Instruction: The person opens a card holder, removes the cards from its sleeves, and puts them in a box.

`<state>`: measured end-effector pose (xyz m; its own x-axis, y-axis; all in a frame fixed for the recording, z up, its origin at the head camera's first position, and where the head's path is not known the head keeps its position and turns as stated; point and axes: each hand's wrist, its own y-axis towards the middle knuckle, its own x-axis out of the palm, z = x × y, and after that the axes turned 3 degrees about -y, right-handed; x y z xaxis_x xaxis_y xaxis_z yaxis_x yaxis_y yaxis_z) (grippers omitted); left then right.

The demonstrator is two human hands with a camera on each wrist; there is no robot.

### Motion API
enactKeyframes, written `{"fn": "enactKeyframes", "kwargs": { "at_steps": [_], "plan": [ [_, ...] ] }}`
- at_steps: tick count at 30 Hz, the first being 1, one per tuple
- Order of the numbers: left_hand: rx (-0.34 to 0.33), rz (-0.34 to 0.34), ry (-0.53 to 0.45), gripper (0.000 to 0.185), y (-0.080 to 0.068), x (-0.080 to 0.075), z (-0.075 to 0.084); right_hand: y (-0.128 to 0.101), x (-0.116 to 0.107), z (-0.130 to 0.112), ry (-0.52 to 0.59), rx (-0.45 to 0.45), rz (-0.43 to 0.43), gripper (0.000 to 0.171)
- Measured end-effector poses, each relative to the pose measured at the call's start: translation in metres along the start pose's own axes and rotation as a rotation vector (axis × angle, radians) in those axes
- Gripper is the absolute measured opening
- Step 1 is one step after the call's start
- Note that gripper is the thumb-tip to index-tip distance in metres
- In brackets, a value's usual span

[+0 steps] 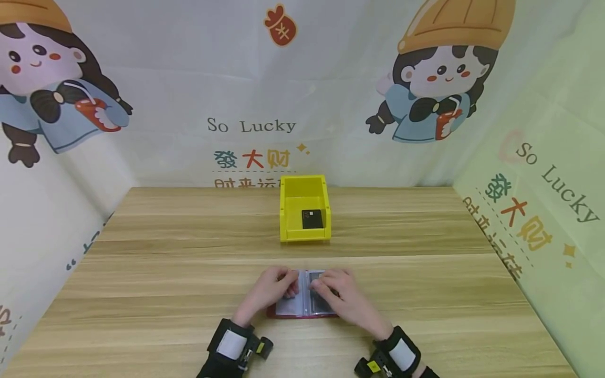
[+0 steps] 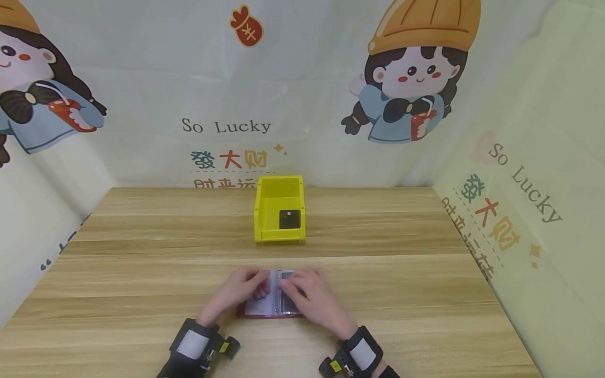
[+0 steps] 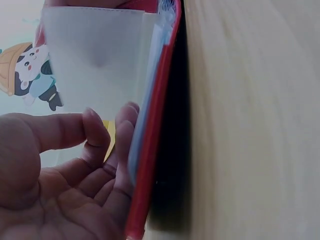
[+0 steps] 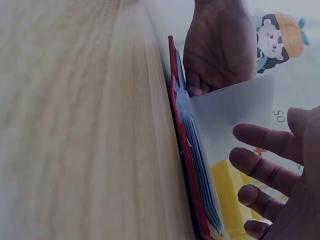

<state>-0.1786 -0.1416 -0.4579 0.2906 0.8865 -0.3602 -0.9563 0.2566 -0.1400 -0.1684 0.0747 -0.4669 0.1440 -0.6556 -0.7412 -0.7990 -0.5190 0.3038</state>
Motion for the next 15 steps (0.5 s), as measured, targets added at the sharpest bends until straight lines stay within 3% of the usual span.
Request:
{"fn": "enactKeyframes", "kwargs": {
  "at_steps": [4, 8, 15],
  "plan": [
    [-0.032, -0.008, -0.018, 0.046, -0.0012, -0.0029, 0.0021, 0.0028, 0.0052, -0.0006, -0.021, -0.022, -0.017, 0.026],
    [-0.055, 0.004, 0.032, 0.051, -0.0023, -0.0055, 0.0028, 0.0052, 0.0083, -0.0015, -0.024, -0.029, -0.033, 0.026],
    [0.011, 0.071, 0.156, 0.024, -0.0035, -0.0071, 0.0013, 0.0067, 0.01, -0.002, -0.087, -0.011, -0.1, 0.03]
  ]
}}
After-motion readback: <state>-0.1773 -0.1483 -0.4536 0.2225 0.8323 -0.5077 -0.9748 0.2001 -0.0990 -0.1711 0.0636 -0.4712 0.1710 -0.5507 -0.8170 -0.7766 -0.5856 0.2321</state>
